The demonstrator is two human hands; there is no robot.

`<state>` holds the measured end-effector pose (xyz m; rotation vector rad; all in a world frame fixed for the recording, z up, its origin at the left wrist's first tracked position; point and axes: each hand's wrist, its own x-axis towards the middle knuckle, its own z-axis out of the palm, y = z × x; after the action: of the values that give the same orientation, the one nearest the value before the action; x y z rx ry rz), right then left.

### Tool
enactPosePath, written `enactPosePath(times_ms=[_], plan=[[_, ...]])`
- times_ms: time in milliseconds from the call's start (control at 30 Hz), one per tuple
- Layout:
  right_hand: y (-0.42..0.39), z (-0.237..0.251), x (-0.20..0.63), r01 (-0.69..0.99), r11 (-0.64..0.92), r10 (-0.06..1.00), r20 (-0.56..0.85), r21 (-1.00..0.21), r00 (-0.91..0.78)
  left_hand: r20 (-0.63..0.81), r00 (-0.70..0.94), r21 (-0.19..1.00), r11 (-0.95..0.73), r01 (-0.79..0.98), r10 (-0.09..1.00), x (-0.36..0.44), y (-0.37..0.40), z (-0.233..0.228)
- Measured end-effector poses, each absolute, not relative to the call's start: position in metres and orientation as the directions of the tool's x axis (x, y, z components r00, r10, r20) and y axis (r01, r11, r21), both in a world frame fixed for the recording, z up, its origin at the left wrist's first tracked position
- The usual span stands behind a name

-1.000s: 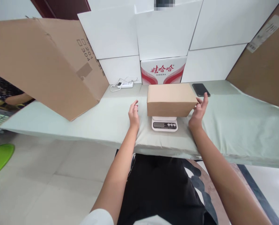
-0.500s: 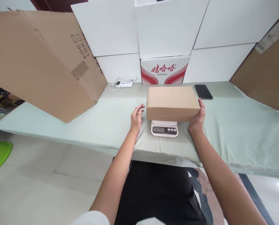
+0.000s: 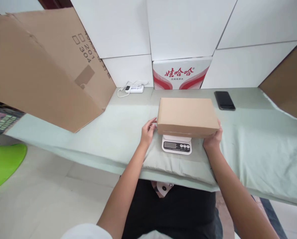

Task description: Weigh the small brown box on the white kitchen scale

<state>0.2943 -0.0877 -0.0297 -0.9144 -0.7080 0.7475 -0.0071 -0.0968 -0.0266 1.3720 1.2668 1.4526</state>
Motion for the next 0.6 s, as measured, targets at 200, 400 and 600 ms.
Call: enactPosePath(times_ms=[200,400,600], plan=[[-0.093,-0.036,0.294,-0.341,0.313,0.835,0.085,-0.887,0.544,0.135,-0.127,0.990,-0.128,0.059,0.983,-0.007,-0.101,-0.024],[-0.091,-0.047,0.296,-0.367,0.295,0.814,0.031,-0.882,0.580,0.091,-0.120,0.995,-0.096,-0.032,0.989,-0.007,-0.100,-0.025],[-0.087,-0.052,0.299,-0.323,0.364,0.808,0.124,-0.874,0.575,0.109,-0.061,0.994,-0.108,0.029,0.992,-0.007,-0.098,-0.023]])
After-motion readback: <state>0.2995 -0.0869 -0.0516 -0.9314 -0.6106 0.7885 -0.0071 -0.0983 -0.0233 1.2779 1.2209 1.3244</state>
